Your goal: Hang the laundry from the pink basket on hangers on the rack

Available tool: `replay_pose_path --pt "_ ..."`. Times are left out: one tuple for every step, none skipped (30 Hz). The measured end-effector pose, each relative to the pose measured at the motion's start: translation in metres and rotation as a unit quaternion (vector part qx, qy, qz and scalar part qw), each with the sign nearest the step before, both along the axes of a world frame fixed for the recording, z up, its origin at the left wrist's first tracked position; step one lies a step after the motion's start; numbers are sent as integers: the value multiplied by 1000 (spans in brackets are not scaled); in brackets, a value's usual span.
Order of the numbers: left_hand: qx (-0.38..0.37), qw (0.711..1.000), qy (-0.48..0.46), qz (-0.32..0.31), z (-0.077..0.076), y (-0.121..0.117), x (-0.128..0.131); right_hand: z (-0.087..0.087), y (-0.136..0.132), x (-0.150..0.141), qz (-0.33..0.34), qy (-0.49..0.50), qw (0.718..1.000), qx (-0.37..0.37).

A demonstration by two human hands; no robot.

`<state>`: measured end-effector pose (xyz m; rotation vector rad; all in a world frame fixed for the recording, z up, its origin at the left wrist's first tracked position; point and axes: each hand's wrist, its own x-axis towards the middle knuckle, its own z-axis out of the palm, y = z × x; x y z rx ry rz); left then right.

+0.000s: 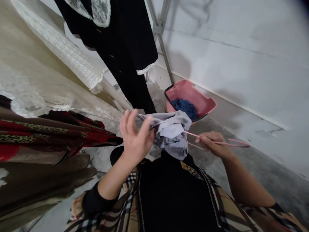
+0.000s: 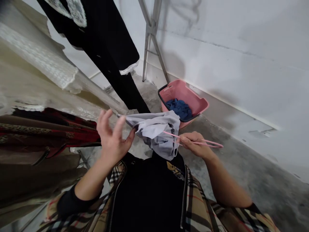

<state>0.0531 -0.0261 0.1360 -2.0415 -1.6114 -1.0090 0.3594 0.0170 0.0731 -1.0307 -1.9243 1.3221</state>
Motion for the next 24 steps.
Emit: replay_pose_path --pt "-28 996 81 -37 11 3 0 8 4 -1 8 -10 1000 13" --pt "-65 985 142 -74 22 6 1 16 8 -2 17 -21 999 25" --pt "-102 971 185 -107 31 8 1 24 12 -3 24 -31 999 34" --pt "-134 960 212 -127 38 10 2 30 17 -5 21 -38 998 40" --pt "-156 952 225 -139 43 11 3 34 21 -6 2 -40 998 45" --pt "-170 948 227 -144 46 11 3 36 24 -8 -35 -37 997 52" --pt "-178 947 224 -144 47 11 4 36 26 -10 -94 -29 993 69" --pt "-179 950 214 -142 47 11 4 32 25 -12 -168 -21 981 97" --pt "-176 954 202 -138 47 10 3 26 23 -13 -249 -13 959 137" --pt "-172 958 187 -130 46 8 3 16 18 -15 -327 -6 927 185" --pt "-170 963 171 -119 45 7 2 5 12 -17 -390 3 891 233" --pt "-171 967 154 -109 45 5 1 -8 3 -19 -429 13 861 273" --pt "-173 970 137 -99 44 3 1 -22 -6 -22 -439 21 849 294" --pt "-175 973 118 -91 44 2 0 -36 -16 -26 -419 22 860 291" --pt "-176 975 101 -86 44 1 0 -50 -25 -30 -377 10 888 265" --pt "-175 977 85 -82 45 0 -1 -64 -33 -35 -322 -14 921 219" --pt "-173 979 72 -82 45 -1 -1 -77 -39 -40 -271 -42 949 158" --pt "-171 980 61 -83 45 -2 -1 -89 -43 -45 -241 -60 965 87" --pt "-171 980 53 -86 45 -2 -2 -100 -44 -48 -232 -64 971 15" --pt "-173 980 47 -89 45 -2 -3 -109 -43 -51 -238 -54 969 -48" --pt "-176 979 41 -91 45 -3 -4 -116 -40 -51 -251 -34 962 -100" --pt "-181 978 36 -93 45 -3 -7 -121 -35 -50 -264 -12 954 -140" --pt "-186 977 29 -97 45 -4 -11 -124 -29 -47 -276 7 947 -167" --pt "-188 977 21 -103 45 -4 -17 -124 -21 -42 -285 24 940 -185"
